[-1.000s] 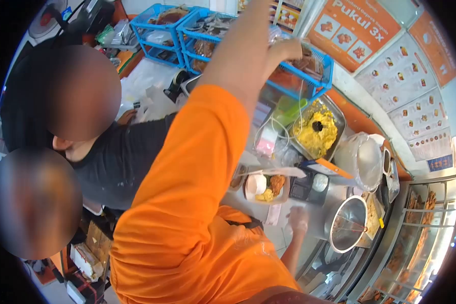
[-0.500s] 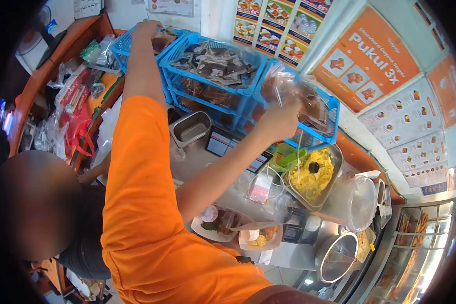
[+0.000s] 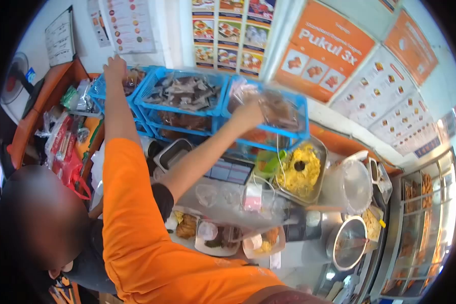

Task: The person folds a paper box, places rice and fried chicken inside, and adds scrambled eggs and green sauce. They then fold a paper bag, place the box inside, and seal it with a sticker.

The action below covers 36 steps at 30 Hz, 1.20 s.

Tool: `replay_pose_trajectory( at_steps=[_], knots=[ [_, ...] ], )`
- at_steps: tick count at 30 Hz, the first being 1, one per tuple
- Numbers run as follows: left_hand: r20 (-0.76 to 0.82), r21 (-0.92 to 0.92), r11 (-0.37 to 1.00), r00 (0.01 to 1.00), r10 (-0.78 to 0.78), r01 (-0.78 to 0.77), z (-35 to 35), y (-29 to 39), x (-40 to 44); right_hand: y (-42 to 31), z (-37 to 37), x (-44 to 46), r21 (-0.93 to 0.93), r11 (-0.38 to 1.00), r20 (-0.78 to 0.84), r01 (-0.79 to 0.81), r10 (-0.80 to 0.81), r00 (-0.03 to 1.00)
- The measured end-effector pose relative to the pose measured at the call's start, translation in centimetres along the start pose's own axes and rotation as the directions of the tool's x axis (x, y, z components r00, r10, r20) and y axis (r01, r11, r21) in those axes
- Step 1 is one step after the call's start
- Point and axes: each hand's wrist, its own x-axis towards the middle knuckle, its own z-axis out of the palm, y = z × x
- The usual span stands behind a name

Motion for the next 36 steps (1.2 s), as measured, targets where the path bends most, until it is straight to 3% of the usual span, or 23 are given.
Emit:
replay_pose_trajectory(
  at_steps=[1,2,3,4,6,9,10,11,13,16,20,21,24,26,28,29,30,31,32,33,34,35,36],
  knots=[
    [-0.078,-0.001,0.999,0.996,-0.045,0.045,-0.2,-0.1,0.4,1.4,1.8,2.5,-0.303,0.942,0.105,0.144,-0.117,0.988],
    [-0.136,-0.135,0.985,0.982,-0.129,0.110,-0.8,-0.3,2.4,1.7,2.2,0.6,-0.294,0.950,-0.151,0.104,-0.153,0.976],
    [-0.148,-0.078,0.997,0.989,0.010,-0.022,-5.2,0.0,2.3,1.9,2.6,-1.5,-0.266,0.961,-0.398,0.074,-0.180,0.900],
    [-0.082,-0.066,0.998,0.997,0.002,-0.007,-10.0,1.5,2.0,1.0,0.8,-0.7,-0.144,0.989,-0.243,0.007,-0.042,0.969],
    [-0.061,-0.245,0.909,0.941,0.333,-0.337,-19.3,7.6,-1.0,1.7,0.1,1.6,-0.033,0.989,-0.479,0.142,-0.140,0.867],
    [-0.060,-0.527,0.496,0.612,0.788,-0.691,-31.4,19.1,-14.4,3.5,1.6,3.2,0.164,0.944,-0.755,0.287,-0.067,0.653],
    [-0.068,-0.562,0.378,0.497,0.865,-0.735,-34.1,21.7,-18.8,4.7,4.9,5.7,0.144,0.918,-0.892,0.368,-0.040,0.449],
    [-0.083,-0.588,0.284,0.406,0.910,-0.758,-36.5,23.2,-23.3,0.8,-3.9,-3.9,0.733,0.654,-0.459,0.187,0.272,0.846],
    [-0.106,-0.608,0.189,0.315,0.943,-0.771,-39.8,25.4,-28.7,0.2,-5.1,-6.9,0.808,0.509,-0.502,0.295,0.335,0.798],
    [-0.096,-0.639,0.199,0.334,0.938,-0.743,-42.9,28.0,-34.3,1.3,-4.2,-9.5,0.855,0.403,-0.474,0.327,0.349,0.809],
    [-0.041,-0.588,0.240,0.326,0.945,-0.772,-42.0,31.8,-44.1,6.2,3.0,-7.7,0.846,0.433,-0.475,0.311,0.346,0.809],
    [-0.185,-0.526,0.081,0.206,0.961,-0.847,-40.6,32.7,-47.1,7.4,4.9,-8.3,0.873,0.396,-0.436,0.286,0.370,0.820],
    [0.132,-0.363,0.322,0.294,0.947,-0.875,-37.0,34.0,-54.2,12.8,16.8,-3.8,0.918,0.320,-0.364,0.236,0.437,0.823],
    [0.075,-0.293,0.445,0.444,0.893,-0.846,-30.8,34.4,-56.8,15.5,23.4,-4.2,0.919,0.366,-0.324,0.144,0.497,0.805],
    [0.221,-0.208,0.500,0.457,0.861,-0.841,-32.6,35.0,-61.2,17.8,29.7,-5.3,0.934,0.355,-0.219,0.023,0.522,0.824],
    [0.407,-0.502,0.409,0.210,0.889,-0.762,-34.3,36.5,-63.4,19.3,32.6,-6.0,0.945,0.325,-0.142,-0.045,0.528,0.837],
    [0.276,-0.760,0.164,-0.085,0.957,-0.628,-31.4,37.8,-66.6,20.4,37.8,-4.4,0.894,0.447,-0.243,-0.003,0.491,0.837],
    [0.251,-0.917,0.173,-0.184,0.950,-0.360,-34.2,38.5,-72.0,21.9,41.8,-3.0,0.826,0.563,-0.336,0.029,0.450,0.828],
    [0.362,-0.931,0.345,-0.419,0.833,-0.118,-35.0,40.7,-77.1,23.4,40.6,-5.4,0.910,0.415,-0.211,0.018,0.424,0.881],
    [-0.048,-0.994,0.012,-0.533,0.845,0.109,-36.9,42.4,-82.5,23.9,39.3,-7.0,0.971,0.237,-0.096,0.001,0.391,0.915],
    [-0.063,-0.995,-0.094,-0.645,0.762,-0.014,-38.4,44.8,-87.9,24.5,39.2,-6.6,0.993,0.116,-0.070,0.026,0.388,0.919],
    [-0.157,-0.962,0.046,-0.683,0.713,0.269,-40.3,45.5,-92.5,25.8,38.0,-6.4,0.978,0.202,-0.132,0.050,0.415,0.900],
    [-0.123,-0.970,0.103,-0.807,0.578,0.222,-35.5,47.2,-99.0,27.1,36.4,-6.5,0.955,0.289,-0.194,0.067,0.441,0.876]
  ],
)
